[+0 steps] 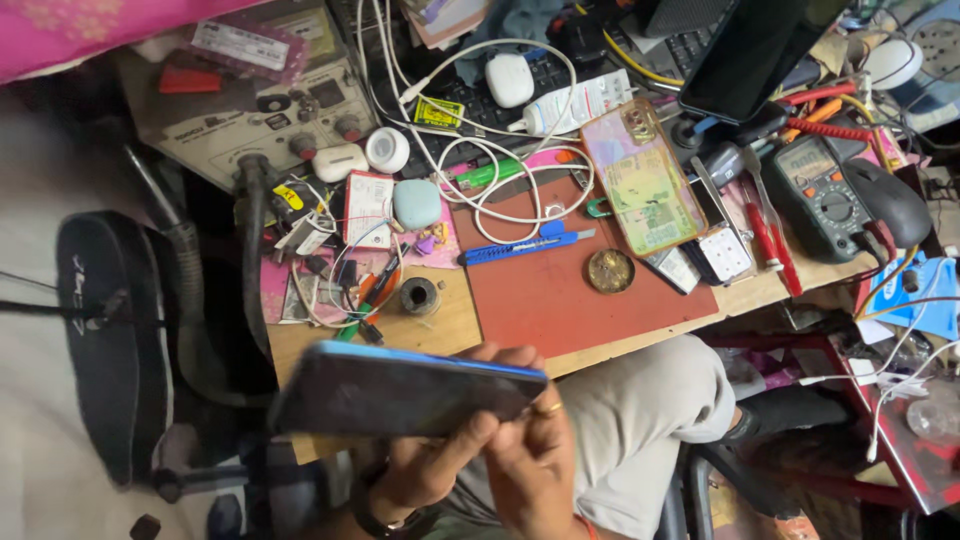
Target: The person solders a small component onto a flex cable at a cluttered workbench, then pries open the back of a blue smartphone, works on its internal parts with tweezers, connects a charging cable, and powers the phone on to test it, the screen lighting up.
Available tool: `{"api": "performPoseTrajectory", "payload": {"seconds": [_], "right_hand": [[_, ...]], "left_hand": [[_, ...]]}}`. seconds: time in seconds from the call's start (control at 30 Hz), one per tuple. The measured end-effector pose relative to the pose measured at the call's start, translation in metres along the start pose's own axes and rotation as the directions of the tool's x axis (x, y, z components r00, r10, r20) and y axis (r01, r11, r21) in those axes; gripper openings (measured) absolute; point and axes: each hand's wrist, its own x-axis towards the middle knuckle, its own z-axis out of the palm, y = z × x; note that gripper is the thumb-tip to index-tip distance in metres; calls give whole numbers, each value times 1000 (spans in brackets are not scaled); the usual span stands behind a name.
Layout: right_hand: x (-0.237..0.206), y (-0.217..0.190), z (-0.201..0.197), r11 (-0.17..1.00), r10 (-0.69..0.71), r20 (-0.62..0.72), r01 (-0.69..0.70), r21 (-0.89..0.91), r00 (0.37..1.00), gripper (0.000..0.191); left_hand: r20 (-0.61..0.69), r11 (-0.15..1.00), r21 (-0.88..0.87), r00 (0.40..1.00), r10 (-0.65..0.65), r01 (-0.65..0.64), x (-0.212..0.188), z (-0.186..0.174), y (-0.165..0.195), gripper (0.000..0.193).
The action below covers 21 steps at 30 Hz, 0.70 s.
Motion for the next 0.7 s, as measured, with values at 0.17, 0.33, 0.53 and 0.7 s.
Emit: {"api": "performPoseTrajectory", "payload": {"seconds": [0.17, 0.33, 0.53, 0.7], "right_hand": [[74, -82, 37, 464, 145, 646, 525, -713, 749, 5], [211, -68, 116, -150, -72, 909, 896, -418, 411, 36], [281, -28, 179, -666, 119, 966, 740, -95, 230, 26], [260, -65, 178, -613, 64, 989, 787, -67, 134, 19]], "left_hand": [[-376, 996, -77, 924, -72, 47, 10, -19, 27, 48], [-415, 970, -206, 886, -207, 130, 23, -19, 47, 52], [-263, 921, -235, 892, -368, 311, 41, -14, 67, 57], [-193, 887, -282, 884, -426, 366, 58, -30, 71, 59]]}}
